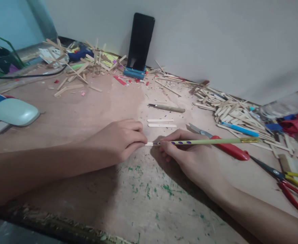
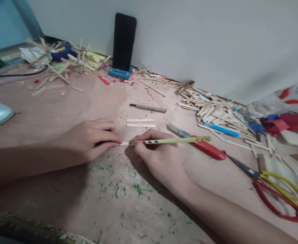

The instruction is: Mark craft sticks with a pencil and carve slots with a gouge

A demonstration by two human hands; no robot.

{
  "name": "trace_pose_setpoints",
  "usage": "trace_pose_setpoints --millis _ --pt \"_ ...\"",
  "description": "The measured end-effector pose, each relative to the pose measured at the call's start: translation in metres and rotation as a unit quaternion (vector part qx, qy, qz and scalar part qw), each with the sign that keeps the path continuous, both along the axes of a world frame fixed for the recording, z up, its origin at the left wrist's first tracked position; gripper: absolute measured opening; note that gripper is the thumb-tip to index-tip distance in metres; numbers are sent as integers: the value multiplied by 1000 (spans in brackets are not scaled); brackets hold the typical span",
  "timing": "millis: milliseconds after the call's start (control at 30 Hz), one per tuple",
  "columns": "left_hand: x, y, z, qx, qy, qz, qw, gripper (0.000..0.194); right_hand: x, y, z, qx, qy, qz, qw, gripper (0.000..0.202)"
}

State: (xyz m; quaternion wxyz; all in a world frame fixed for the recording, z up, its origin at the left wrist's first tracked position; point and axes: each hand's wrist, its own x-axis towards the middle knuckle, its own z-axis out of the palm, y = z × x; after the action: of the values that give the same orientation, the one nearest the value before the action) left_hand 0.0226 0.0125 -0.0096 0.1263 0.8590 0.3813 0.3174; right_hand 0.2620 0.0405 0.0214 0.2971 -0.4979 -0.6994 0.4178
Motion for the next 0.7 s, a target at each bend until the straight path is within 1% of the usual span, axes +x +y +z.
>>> trace_pose_setpoints --millis 167,367,500,700 --pt "-1 0 1 -4 0 2 1000 18 -1 0 2 -5 -6 -2 1000 8" --pt "-1 0 1 -1 2 -2 1000 20 -1 -2 7 -8 -13 3 1000 13" --pt "-1 0 1 0 4 -4 1000 21 -2 -4 12 -5 -17 17 1000 17" --pt "-1 1 1 -2 7 -7 1000 22 -4 -3 13 -2 -23 36 999 18"
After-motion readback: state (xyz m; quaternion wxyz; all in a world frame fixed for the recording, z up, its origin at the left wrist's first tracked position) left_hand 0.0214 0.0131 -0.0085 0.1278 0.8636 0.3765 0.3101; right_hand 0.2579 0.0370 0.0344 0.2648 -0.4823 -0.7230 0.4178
